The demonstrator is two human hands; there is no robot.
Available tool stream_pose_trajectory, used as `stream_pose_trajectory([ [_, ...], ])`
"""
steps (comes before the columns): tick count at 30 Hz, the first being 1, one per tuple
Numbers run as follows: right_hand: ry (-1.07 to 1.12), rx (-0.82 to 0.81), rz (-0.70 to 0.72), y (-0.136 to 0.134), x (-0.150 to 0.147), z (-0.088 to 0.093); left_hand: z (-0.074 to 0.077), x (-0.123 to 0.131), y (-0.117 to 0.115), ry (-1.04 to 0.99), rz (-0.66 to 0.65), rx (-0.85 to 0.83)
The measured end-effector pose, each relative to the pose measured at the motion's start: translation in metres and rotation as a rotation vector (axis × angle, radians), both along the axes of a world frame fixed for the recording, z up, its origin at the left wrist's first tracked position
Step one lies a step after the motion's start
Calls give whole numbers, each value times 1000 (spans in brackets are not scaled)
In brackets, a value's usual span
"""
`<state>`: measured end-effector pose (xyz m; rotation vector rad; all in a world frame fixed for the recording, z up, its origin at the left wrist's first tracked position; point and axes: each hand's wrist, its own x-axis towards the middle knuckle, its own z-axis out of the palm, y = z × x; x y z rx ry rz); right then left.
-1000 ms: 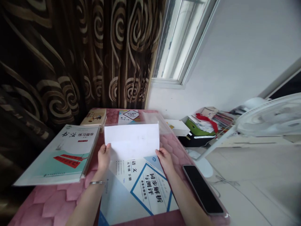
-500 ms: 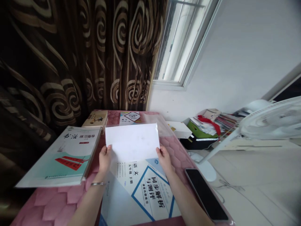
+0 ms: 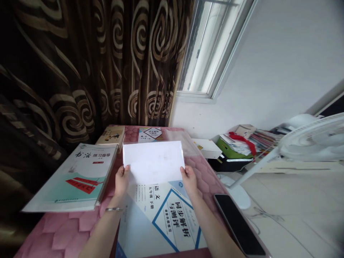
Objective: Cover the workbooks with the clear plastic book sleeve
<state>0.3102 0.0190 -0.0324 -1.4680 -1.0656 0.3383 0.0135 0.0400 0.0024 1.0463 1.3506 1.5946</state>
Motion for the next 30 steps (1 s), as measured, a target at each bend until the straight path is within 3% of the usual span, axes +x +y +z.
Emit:
stream_pose_trajectory([
  [5,42,27,-47,1,-9,1,-1,-4,-4,9,-61,33],
  [12,28,22,-11,-3,-5,0,-4,-17,-15,-23,-216,-4],
  [17,139,76,83,-10,-6,6,-9,-14,-9,17,-99,-6],
  [23,174,76,17,-15,-13,6,-4,-5,-3,20,-18,-6],
  [30,202,81,-78,-14,-18,2,-3,-15,-17,-48,-232,23],
])
